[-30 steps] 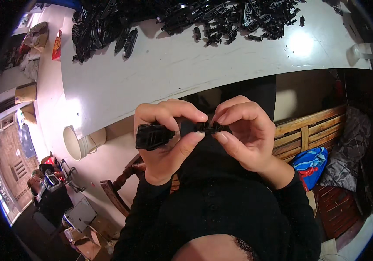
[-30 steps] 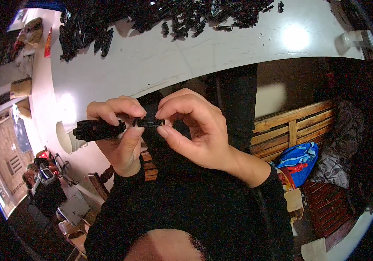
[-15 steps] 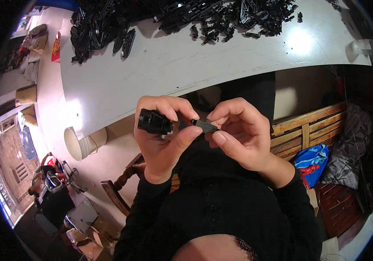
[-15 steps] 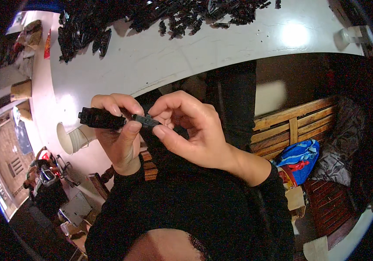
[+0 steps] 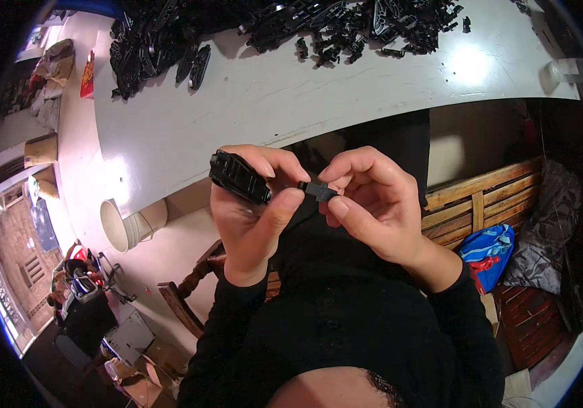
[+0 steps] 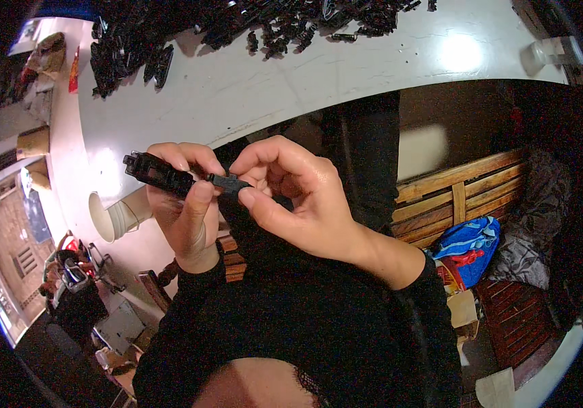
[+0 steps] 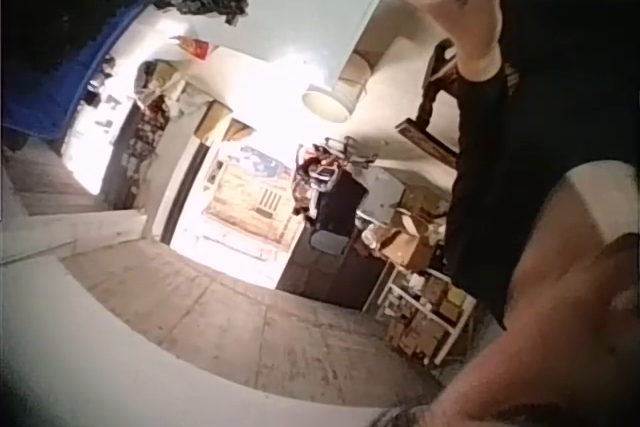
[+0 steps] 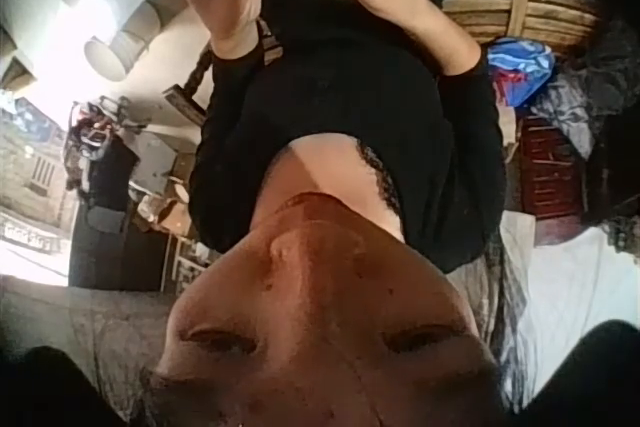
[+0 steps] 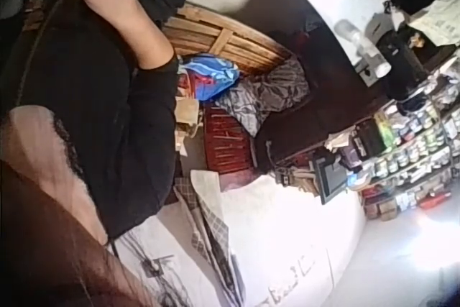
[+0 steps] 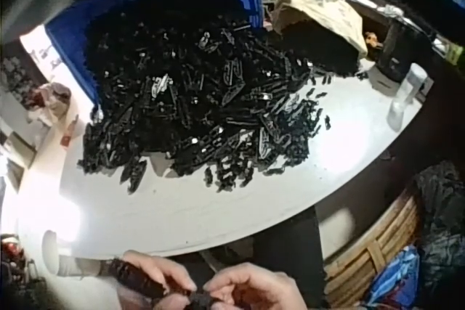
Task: Assembling small black plastic components by hand at a workstation.
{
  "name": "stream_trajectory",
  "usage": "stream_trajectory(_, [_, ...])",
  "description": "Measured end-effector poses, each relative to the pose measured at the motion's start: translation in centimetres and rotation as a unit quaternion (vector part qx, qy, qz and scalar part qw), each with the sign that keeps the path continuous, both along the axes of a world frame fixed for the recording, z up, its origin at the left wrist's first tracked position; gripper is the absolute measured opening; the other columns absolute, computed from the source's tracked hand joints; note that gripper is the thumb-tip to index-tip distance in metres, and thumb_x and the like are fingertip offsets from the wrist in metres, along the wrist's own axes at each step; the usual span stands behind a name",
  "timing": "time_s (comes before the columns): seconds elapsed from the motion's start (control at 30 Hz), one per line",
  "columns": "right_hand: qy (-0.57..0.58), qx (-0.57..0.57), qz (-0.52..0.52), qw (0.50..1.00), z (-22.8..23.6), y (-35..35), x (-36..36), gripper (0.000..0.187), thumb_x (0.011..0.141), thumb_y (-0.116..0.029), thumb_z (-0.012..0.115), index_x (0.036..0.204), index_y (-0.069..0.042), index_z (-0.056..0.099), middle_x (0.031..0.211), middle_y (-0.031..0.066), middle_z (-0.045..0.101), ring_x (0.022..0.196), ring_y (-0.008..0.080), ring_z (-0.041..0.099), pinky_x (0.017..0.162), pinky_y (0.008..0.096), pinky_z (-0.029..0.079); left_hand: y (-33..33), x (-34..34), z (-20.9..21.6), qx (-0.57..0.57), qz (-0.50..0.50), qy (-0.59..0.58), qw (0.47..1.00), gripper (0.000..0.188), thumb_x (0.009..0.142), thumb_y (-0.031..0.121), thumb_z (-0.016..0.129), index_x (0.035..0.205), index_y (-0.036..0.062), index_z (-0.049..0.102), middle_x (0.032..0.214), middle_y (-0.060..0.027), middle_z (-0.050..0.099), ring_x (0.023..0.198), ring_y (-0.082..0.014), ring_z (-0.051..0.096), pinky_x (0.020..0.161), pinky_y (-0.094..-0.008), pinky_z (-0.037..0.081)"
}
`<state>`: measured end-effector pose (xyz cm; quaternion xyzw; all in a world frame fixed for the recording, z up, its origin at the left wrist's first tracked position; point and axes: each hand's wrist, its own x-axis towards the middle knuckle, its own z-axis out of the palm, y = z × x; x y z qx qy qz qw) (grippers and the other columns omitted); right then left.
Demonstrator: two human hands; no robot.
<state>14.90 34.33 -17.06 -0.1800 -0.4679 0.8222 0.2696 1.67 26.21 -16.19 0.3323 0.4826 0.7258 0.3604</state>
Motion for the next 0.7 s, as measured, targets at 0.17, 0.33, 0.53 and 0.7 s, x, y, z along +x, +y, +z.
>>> stream_trajectory(0.17, [-0.008,0.005,0.003,1.0,-0.5,0.0,0.0,0.02,0.081,-0.001,0.056,0.1,0.003,0.05,0.084,0.0063,0.055,0.069,0.0076,0.053,0.06,0.019,0.044,0.0,0.3,0.0,-0.019,-0.008,-0.04,0.999,0.03,0.083,0.018,0.057,0.103,0.0036,0.039,0.089,-0.0116,0.052,0.07,-0.0101,0.043,0.065,-0.0226,0.037])
stream_trajectory(0.33, [-0.037,0.004,-0.009,0.999,-1.0,0.0,0.1,0.016,0.081,-0.002,0.054,0.095,0.002,0.049,0.082,0.005,0.054,0.066,0.0068,0.051,0.057,0.018,0.041,0.2,0.3,0.1,-0.104,0.004,-0.044,0.994,0.048,0.089,0.044,0.04,0.108,0.0006,0.042,0.083,-0.0046,0.045,0.068,-0.0097,0.038,0.061,-0.0218,0.032])
stream_trajectory(0.53, [-0.063,0.012,-0.016,0.998,-1.3,0.0,-0.1,0.015,0.081,-0.002,0.053,0.095,0.001,0.049,0.081,0.0035,0.052,0.066,0.0064,0.049,0.057,0.0186,0.04,0.3,0.7,0.1,-0.137,-0.029,-0.035,0.989,0.041,0.095,0.029,0.03,0.116,-0.0047,0.04,0.085,-0.0049,0.046,0.071,-0.0099,0.039,0.066,-0.0224,0.034])
stream_trajectory(0.7, [-0.084,0.085,-0.031,0.992,-1.5,0.4,-0.4,0.014,0.082,-0.001,0.053,0.095,0.001,0.048,0.081,0.0026,0.052,0.066,0.0056,0.048,0.059,0.0188,0.04,0.3,0.7,-0.2,-0.143,-0.011,-0.012,0.99,0.043,0.093,0.029,0.036,0.119,-0.005,0.04,0.087,-0.0044,0.048,0.07,-0.01,0.042,0.063,-0.0228,0.035])
